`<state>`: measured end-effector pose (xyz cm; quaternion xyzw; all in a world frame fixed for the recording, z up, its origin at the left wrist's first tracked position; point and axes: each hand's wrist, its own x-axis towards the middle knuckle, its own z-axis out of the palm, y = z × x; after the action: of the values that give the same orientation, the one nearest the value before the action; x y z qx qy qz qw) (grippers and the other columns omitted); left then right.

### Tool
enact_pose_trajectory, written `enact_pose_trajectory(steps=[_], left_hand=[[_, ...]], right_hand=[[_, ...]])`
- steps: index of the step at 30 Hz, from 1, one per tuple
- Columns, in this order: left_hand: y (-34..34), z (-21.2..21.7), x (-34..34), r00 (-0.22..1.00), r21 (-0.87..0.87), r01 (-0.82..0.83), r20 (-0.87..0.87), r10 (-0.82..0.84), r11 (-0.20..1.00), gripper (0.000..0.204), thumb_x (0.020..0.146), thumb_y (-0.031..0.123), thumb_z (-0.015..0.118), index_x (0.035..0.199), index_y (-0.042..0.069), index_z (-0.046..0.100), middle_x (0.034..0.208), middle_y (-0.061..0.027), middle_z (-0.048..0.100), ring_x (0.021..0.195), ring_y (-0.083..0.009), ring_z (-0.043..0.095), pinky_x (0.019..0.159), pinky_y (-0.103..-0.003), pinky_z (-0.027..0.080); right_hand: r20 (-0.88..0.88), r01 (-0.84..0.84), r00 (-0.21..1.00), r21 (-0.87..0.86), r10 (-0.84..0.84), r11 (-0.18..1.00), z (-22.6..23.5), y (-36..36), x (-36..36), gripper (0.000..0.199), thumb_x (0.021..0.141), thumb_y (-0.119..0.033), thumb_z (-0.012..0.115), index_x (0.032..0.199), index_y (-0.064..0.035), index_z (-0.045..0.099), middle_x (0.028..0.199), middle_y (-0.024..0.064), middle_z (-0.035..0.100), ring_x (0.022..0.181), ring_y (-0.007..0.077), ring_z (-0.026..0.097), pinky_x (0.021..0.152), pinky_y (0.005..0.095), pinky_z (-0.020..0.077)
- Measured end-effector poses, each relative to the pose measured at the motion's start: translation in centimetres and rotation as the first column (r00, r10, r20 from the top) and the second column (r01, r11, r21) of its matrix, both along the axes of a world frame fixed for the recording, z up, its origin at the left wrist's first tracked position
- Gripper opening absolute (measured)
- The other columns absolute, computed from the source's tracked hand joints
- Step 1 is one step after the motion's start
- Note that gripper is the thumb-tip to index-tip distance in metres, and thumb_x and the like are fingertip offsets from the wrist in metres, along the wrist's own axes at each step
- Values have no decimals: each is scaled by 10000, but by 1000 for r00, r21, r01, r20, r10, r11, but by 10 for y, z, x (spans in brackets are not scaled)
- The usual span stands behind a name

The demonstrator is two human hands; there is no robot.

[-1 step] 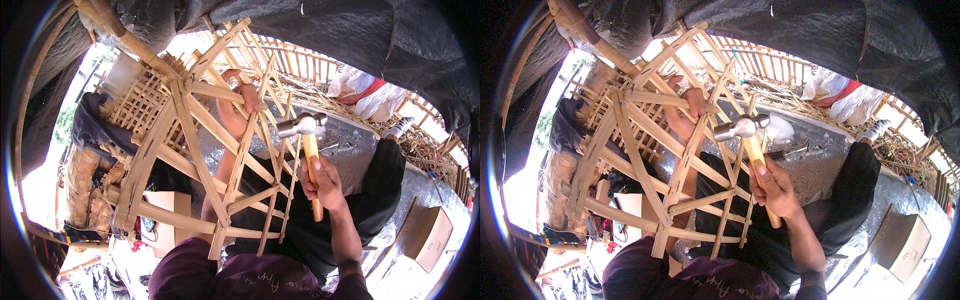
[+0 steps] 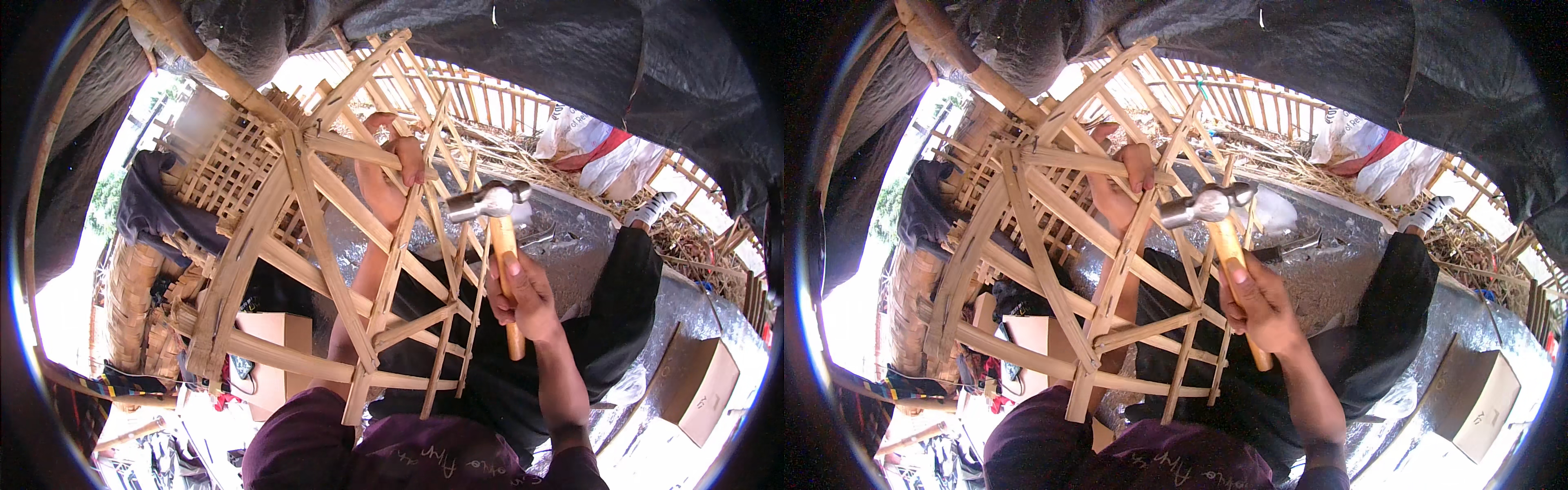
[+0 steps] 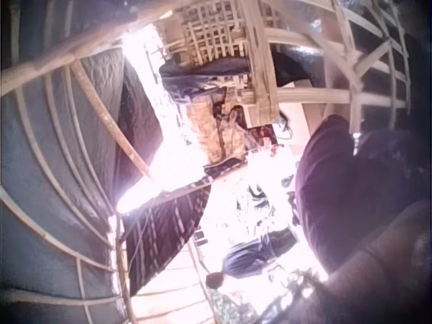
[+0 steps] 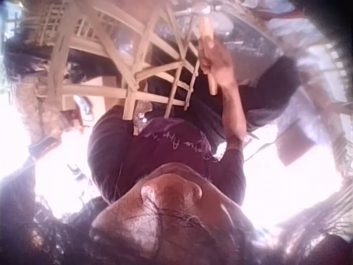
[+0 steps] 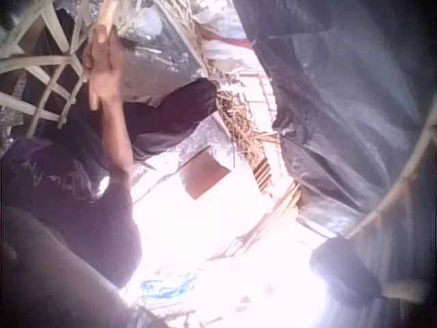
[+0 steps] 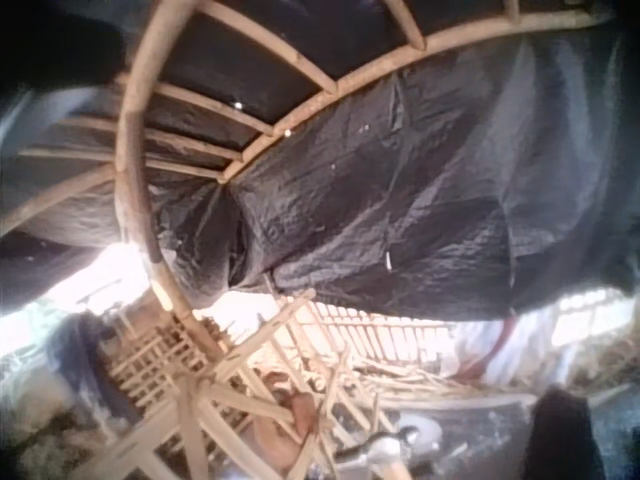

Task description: The person assembles a bamboo lattice by driving nails into the intersections of thin wood strips using a hammer. They handle the wooden structure, flipping it over and repositioning it on a tarp while continuing to secure the joints.

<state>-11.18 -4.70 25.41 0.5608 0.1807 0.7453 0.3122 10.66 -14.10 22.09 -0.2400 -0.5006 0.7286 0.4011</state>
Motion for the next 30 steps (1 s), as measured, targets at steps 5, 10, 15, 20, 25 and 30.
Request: enact_pose_trajectory(steps=[5, 10, 15, 20, 25, 30], left_hand=[[-28, 34, -35, 976, 62, -104, -184, 114, 993, 420, 1053, 349, 297, 1284, 15, 402, 504, 6, 335, 449, -122, 334, 461, -242, 301], [1, -1, -24, 983, 129, -143, -93, 156, 981, 391, 1051, 296, 316, 1299, 2, 389, 524, 10, 332, 442, -107, 320, 454, -251, 310], [-12, 14, -56, 934, 186, -308, -129, 334, 933, 391, 1036, 278, 347, 1310, 2, 392, 586, 1, 354, 491, -108, 334, 484, -257, 334], [-23, 6, -97, 869, 106, -456, -164, 467, 884, 398, 1020, 269, 383, 1316, 5, 402, 658, -14, 389, 556, -114, 371, 527, -261, 361], [-58, 74, -137, 731, 39, -576, -423, 536, 817, 407, 1004, 261, 418, 1322, 7, 411, 730, -29, 425, 621, -121, 407, 570, -265, 387], [-54, 51, -159, 710, -117, -581, -558, 431, 805, 420, 988, 252, 454, 1329, 9, 421, 802, -44, 460, 686, -127, 443, 613, -270, 414]], right_hand=[[79, -161, 985, 120, 152, 980, 20, -12, -38, 359, 1032, -377, 418, 940, -39, 495, 583, -2, 409, 414, 72, 357, 375, 226, 312], [-7, 27, 1000, -77, -28, 997, -8, 2, -8, 264, 997, -327, 543, 1029, -67, 508, 635, -31, 438, 498, 41, 410, 435, 206, 340], [109, 354, 933, -90, -344, 931, -40, 0, 7, 195, 949, -197, 627, 956, -96, 460, 656, -32, 475, 437, 40, 423, 384, 204, 347], [99, 623, 772, 85, -628, 778, -46, 13, 36, 288, 881, -31, 673, 1006, -86, 419, 799, 9, 539, 550, 34, 483, 466, 181, 398], [-175, 747, 662, 221, -728, 627, 10, 38, 27, 349, 838, 33, 694, 1019, -58, 409, 913, 40, 576, 675, 33, 499, 550, 172, 420], [-260, 753, 590, 517, -764, 406, 86, 52, 40, 504, 755, 40, 770, 1137, 0, 443, 1042, 90, 642, 637, 19, 509, 523, 153, 427]])
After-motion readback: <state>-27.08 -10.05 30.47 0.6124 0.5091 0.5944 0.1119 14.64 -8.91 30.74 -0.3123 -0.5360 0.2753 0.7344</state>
